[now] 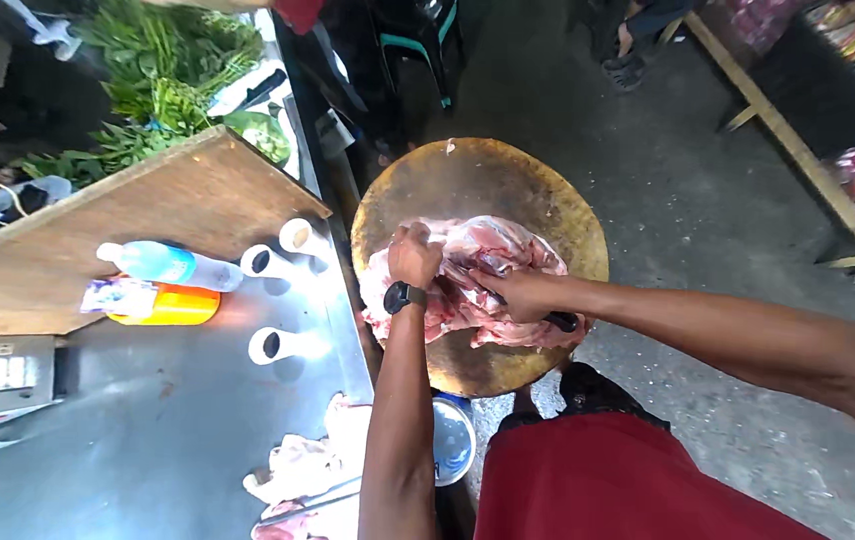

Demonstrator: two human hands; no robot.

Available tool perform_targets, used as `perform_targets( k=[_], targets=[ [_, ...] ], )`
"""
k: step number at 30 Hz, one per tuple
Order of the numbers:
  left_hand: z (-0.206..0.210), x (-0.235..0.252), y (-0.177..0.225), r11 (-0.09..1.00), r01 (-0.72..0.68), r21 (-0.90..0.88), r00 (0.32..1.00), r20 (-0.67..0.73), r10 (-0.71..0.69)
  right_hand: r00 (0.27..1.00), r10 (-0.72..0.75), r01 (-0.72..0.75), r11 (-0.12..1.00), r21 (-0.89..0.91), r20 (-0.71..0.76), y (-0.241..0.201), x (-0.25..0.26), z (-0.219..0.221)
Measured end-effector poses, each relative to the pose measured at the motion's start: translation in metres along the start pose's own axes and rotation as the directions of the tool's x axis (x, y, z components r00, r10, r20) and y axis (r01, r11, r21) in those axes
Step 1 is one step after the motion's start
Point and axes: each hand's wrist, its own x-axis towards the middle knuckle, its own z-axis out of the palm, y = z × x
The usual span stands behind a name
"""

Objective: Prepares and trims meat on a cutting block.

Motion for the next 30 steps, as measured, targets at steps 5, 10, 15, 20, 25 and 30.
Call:
perform_targets(
  k=[5,10,15,20,25,30],
  targets=[
    [0.006,0.009,0.017,0.996,-0.024,0.091,0.999,0.024,0.022,0.999,0.022,-0.020,0.997,-0.075,0.027,0.016,-0.015,0.014],
    [0.009,0.011,0.026,0.988,-0.055,0.147,0.998,0.050,0.048,0.994,0.068,-0.063,0.996,-0.060,0.090,0.033,-0.041,0.046],
    [0.010,0.008,0.041,0.974,-0.082,0.212,0.995,0.071,0.068,0.990,0.086,-0.082,0.996,-0.040,0.111,0.050,-0.074,0.072],
    [0.015,0.015,0.067,0.886,-0.124,0.447,0.990,0.119,0.079,0.993,0.065,-0.067,0.998,0.018,0.096,0.063,-0.065,0.081],
    [0.032,0.025,0.092,0.835,-0.047,0.549,0.995,0.102,-0.011,0.997,-0.026,0.011,0.980,0.197,0.075,0.088,-0.055,0.087],
    [0.039,0.028,0.080,0.889,0.147,0.434,0.989,-0.089,-0.120,0.984,-0.148,0.178,0.878,0.444,-0.102,0.131,-0.044,0.090]
  ],
)
